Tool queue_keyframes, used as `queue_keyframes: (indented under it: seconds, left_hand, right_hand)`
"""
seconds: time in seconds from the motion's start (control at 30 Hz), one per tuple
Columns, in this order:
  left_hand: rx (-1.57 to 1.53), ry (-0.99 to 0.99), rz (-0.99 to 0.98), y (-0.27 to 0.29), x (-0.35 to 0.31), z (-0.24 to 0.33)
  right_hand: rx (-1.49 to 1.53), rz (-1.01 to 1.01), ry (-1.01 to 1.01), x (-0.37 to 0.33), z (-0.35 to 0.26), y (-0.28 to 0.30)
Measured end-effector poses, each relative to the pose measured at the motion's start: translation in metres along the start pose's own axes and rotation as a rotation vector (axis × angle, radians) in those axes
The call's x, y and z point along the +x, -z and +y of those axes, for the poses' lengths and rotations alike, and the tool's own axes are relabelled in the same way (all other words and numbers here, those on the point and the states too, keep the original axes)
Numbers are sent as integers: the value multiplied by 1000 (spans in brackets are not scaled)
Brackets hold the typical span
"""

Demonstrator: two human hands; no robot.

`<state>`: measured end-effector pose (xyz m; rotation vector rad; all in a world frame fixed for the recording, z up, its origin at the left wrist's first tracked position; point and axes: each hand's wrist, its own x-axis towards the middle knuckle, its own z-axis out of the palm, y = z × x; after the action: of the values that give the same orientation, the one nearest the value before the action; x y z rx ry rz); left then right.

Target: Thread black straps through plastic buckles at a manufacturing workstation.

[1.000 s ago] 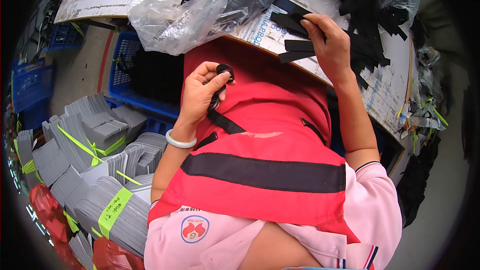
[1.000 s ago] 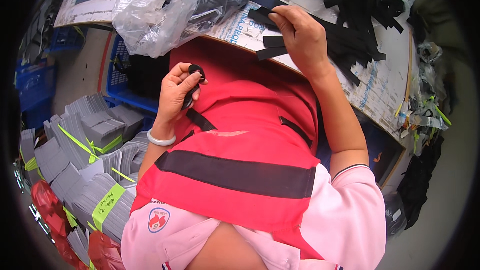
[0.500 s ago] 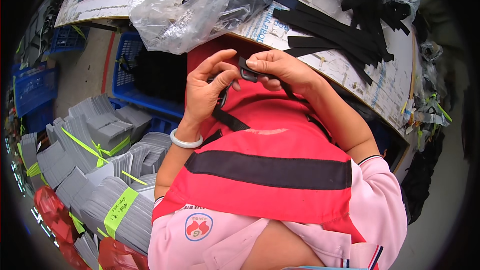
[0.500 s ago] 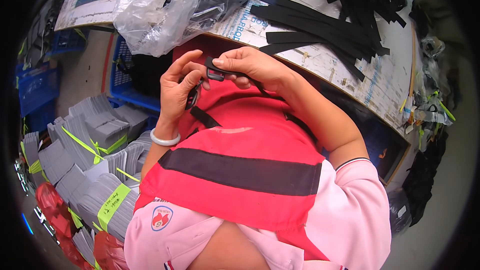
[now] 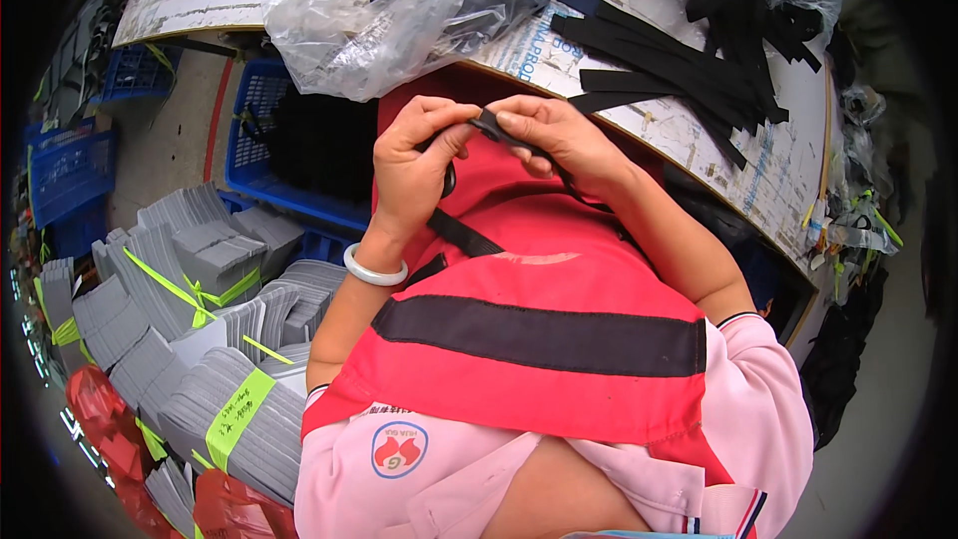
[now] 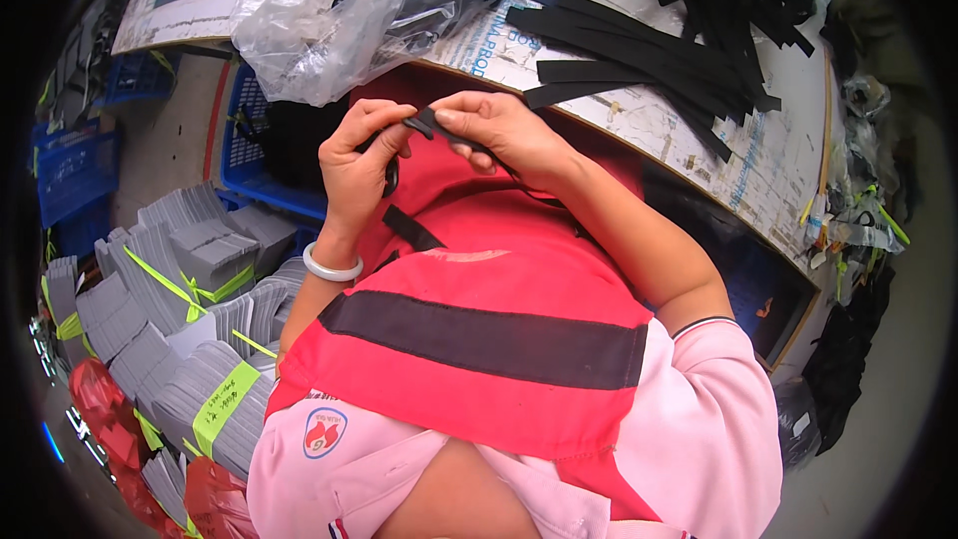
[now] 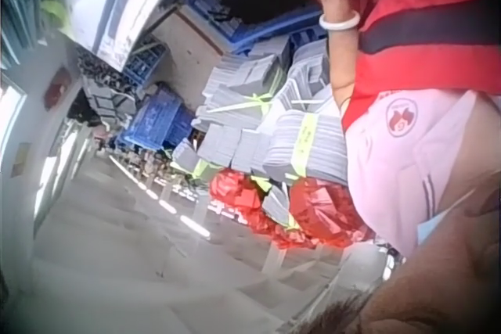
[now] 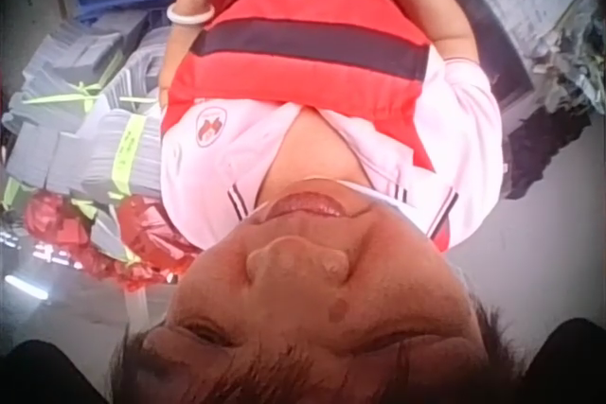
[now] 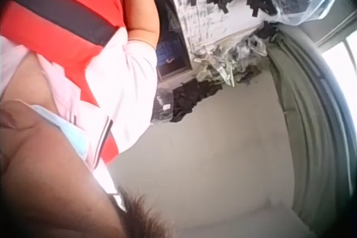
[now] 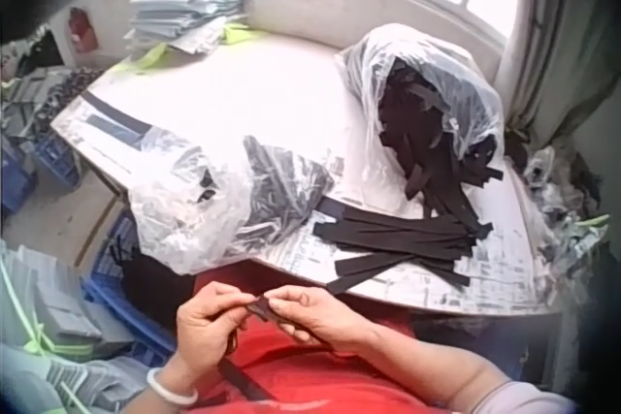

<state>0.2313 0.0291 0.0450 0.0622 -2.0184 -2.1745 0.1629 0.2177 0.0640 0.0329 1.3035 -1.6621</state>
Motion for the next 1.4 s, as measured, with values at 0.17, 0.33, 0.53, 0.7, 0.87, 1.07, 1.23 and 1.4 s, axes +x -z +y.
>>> queue_keyframes:
  seconds: [0.17, 0.33, 0.53, 0.7, 0.87, 1.07, 1.23, 1.4]
  left_hand:
    - [-156, 394, 131, -3, -3, -7]
    - [-125, 336, 129, -14, -5, -9]
    - [272, -96, 71, -14, -3, -14]
    - [407, -260, 99, -14, -2, -10]
    - [497, -292, 75, -15, -8, -15]
    - [438, -246, 119, -20, -7, -11]
    - [482, -339, 79, -20, -6, -17]
    - [370, -260, 43, -15, -9, -26]
  right_hand:
    - [-62, 135, 128, -18, -14, -7]
    - [47, 135, 23, -10, -4, -18]
    - [159, 170, 133, -3, 5, -19]
    - [191, 166, 178, 1, 9, -17]
    - [264, 122, 162, 4, 7, -15]
    - [107, 190, 165, 4, 9, -19]
    - [286, 159, 177, 4, 6, -16]
    - [124, -1, 8, 5, 3, 4]
